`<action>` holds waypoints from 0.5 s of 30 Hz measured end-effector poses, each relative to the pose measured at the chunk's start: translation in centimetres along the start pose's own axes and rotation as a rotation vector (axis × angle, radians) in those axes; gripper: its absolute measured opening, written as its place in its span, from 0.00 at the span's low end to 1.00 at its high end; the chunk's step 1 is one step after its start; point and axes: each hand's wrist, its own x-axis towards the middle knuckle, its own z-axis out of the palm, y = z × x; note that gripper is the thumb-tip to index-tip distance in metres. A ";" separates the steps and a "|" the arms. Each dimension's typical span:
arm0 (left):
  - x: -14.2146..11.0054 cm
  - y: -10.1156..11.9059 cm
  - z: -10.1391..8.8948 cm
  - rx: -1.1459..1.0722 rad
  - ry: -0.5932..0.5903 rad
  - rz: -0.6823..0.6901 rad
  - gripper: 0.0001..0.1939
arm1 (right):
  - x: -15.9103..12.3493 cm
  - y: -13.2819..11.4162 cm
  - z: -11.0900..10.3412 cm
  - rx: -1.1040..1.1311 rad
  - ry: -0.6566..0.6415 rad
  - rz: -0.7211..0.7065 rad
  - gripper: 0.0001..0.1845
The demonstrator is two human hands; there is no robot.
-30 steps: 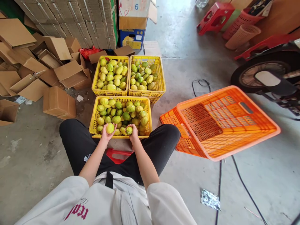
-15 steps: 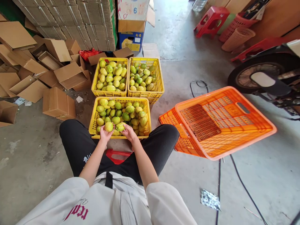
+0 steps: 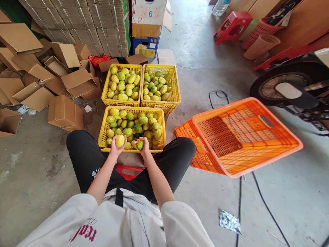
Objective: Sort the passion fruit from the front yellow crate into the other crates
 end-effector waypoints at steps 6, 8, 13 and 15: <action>-0.6 0.1 0.0 0.057 -0.125 -0.129 0.18 | 0.5 -0.2 -0.5 -0.025 0.062 -0.042 0.04; -0.6 0.3 0.0 0.034 -0.140 -0.116 0.17 | 0.6 -0.3 -0.7 -0.031 0.069 -0.058 0.06; -0.4 0.9 -0.3 -0.049 -0.144 -0.021 0.19 | 0.8 -0.7 -0.9 -0.024 0.045 -0.067 0.08; -0.2 0.9 -0.3 -0.079 -0.138 -0.001 0.21 | 0.8 -0.7 -0.8 -0.010 0.020 -0.063 0.08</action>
